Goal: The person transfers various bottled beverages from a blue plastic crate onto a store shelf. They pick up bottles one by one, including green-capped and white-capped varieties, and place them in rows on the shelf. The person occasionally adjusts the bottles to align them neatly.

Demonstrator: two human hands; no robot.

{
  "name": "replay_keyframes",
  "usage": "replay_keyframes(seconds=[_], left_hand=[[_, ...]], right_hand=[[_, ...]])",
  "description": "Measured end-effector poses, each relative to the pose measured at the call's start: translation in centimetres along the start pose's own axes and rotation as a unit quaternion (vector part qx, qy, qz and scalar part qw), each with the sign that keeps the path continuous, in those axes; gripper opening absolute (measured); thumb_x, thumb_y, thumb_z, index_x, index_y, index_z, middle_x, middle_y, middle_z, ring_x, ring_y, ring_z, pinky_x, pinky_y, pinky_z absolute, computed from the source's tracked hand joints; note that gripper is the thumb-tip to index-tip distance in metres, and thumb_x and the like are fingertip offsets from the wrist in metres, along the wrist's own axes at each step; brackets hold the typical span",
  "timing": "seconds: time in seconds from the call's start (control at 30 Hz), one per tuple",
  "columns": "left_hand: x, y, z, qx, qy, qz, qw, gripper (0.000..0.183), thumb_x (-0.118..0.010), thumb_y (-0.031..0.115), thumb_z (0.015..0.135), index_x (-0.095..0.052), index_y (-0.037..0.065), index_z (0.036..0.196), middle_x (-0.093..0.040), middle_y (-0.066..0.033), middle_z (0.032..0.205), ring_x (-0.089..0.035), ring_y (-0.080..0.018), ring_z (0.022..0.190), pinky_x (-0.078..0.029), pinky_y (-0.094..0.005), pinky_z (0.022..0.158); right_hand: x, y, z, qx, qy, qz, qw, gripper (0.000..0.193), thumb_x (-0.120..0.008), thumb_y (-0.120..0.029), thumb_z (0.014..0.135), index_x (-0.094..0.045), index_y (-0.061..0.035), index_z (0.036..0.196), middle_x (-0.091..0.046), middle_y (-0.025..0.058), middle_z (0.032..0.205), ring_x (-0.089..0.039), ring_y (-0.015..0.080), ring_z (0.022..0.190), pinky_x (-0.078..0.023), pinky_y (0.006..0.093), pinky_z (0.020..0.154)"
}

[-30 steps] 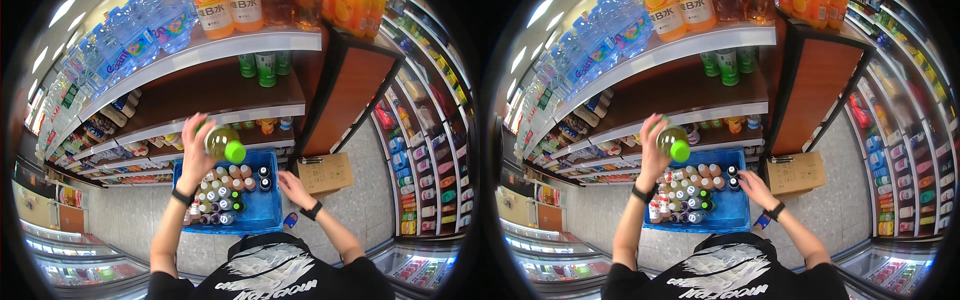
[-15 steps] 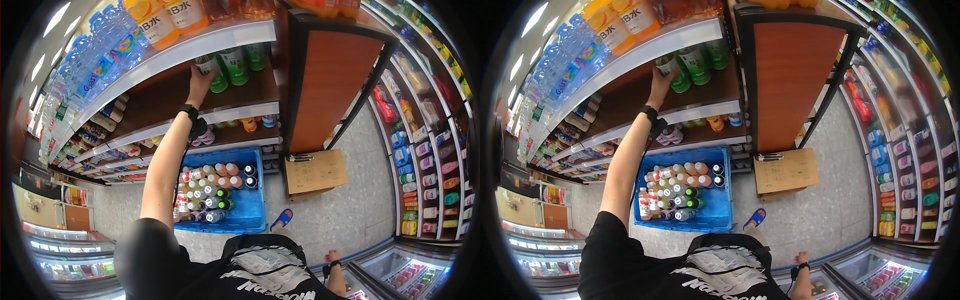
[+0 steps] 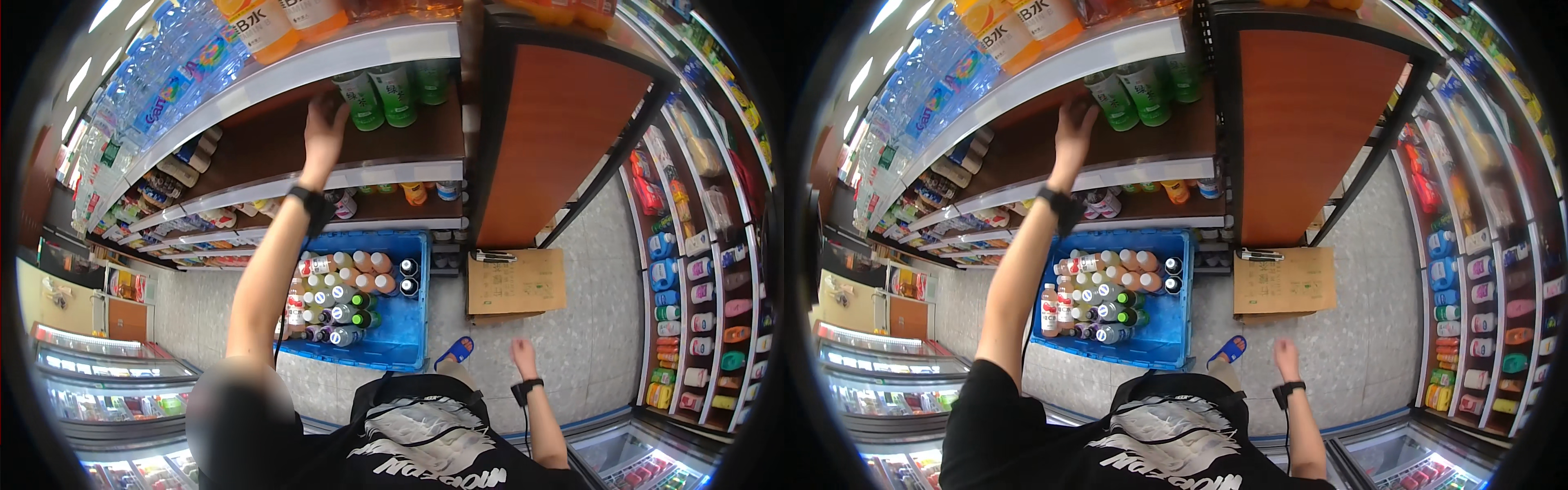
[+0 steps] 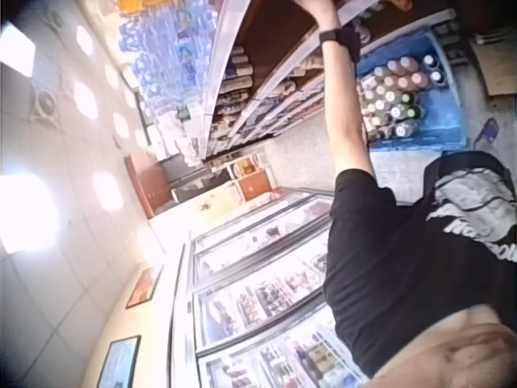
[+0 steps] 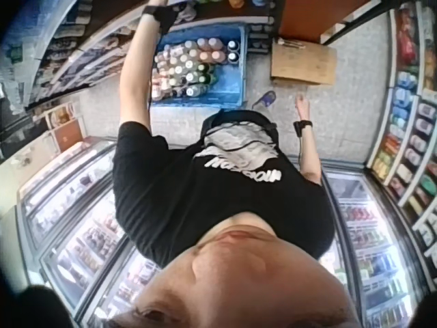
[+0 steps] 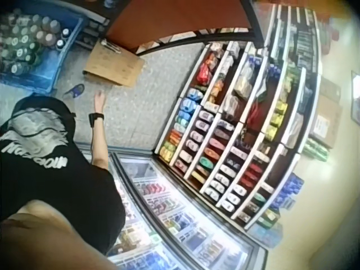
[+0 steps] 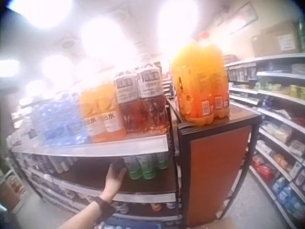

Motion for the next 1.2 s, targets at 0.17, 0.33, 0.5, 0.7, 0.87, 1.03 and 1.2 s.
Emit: replay_keyframes(seconds=[0.17,0.33,0.5,0.7,0.87,1.03,1.2], left_hand=[[3.5,2.5,-20.6,-0.032,-0.195,-0.004,0.980,0.018,-0.052,0.008,0.091,-0.059,0.003,0.108,-0.064,-0.0138,0.103,-0.064,-0.0271,0.091,-0.050,-0.0354,0.078],[6.7,-3.1,-39.4,0.191,-0.390,-0.025,0.900,0.021,-0.052,0.014,0.093,-0.063,0.004,0.107,-0.068,-0.0128,0.096,-0.066,-0.0259,0.090,-0.051,-0.0327,0.078],[12.5,-6.5,-45.3,0.343,-0.302,-0.061,0.887,0.022,-0.052,0.013,0.094,-0.062,0.003,0.111,-0.070,-0.0130,0.095,-0.067,-0.0193,0.091,-0.051,-0.0290,0.078],[19.1,-10.2,-47.2,0.382,-0.210,-0.042,0.899,0.021,-0.052,0.013,0.094,-0.062,0.003,0.110,-0.069,-0.0140,0.094,-0.068,-0.0201,0.091,-0.051,-0.0293,0.078],[20.4,-13.8,-47.0,0.341,-0.230,-0.046,0.910,0.022,-0.053,0.014,0.093,-0.060,0.003,0.111,-0.069,-0.0154,0.092,-0.068,-0.0238,0.088,-0.051,-0.0313,0.076],[21.6,-17.5,-46.2,0.319,-0.278,-0.018,0.906,0.022,-0.057,0.014,0.091,-0.061,0.003,0.109,-0.067,-0.0183,0.090,-0.067,-0.0274,0.083,-0.051,-0.0336,0.073],[18.3,-22.7,-44.7,0.250,-0.336,0.031,0.908,0.019,-0.058,0.012,0.086,-0.061,0.001,0.102,-0.065,-0.0206,0.086,-0.064,-0.0358,0.081,-0.050,-0.0422,0.071]], right_hand=[[2.2,-36.9,3.7,0.245,-0.077,0.136,0.957,0.021,-0.057,-0.012,0.090,-0.058,-0.0011,0.108,-0.066,0.0138,0.094,-0.065,0.0251,0.084,-0.050,0.0320,0.074],[4.9,-59.0,7.0,0.431,0.003,0.196,0.881,0.035,-0.061,-0.011,0.086,-0.052,-0.0017,0.119,-0.057,0.0148,0.106,-0.062,0.0242,0.086,-0.051,0.0339,0.072],[4.5,-67.8,17.1,0.491,0.135,0.075,0.857,0.055,-0.071,-0.021,0.078,-0.046,0.0034,0.121,-0.056,0.0257,0.109,-0.059,0.0368,0.097,-0.049,0.0405,0.081],[2.5,-69.7,20.2,0.362,0.147,-0.083,0.917,0.056,-0.068,-0.034,0.081,-0.047,0.0041,0.115,-0.059,0.0301,0.107,-0.057,0.0438,0.102,-0.046,0.0456,0.087],[3.2,-67.6,23.3,0.282,0.143,-0.098,0.944,0.058,-0.064,-0.040,0.083,-0.048,0.0046,0.116,-0.061,0.0302,0.105,-0.057,0.0432,0.103,-0.046,0.0460,0.087],[2.4,-66.3,13.9,0.382,0.247,-0.037,0.890,0.045,-0.064,-0.039,0.085,-0.057,-0.0015,0.110,-0.066,0.0202,0.094,-0.063,0.0351,0.089,-0.050,0.0388,0.077],[-4.3,-52.7,0.1,0.327,0.054,0.028,0.943,0.027,-0.058,-0.019,0.092,-0.055,-0.0048,0.115,-0.065,0.0114,0.094,-0.063,0.0182,0.089,-0.049,0.0304,0.079]])
Point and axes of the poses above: each hand's wrist, its own z-axis towards the middle knuckle, its own x-axis out of the back of the hand, y = z × x, the point moved 8 cm from there along z, towards the middle knuckle
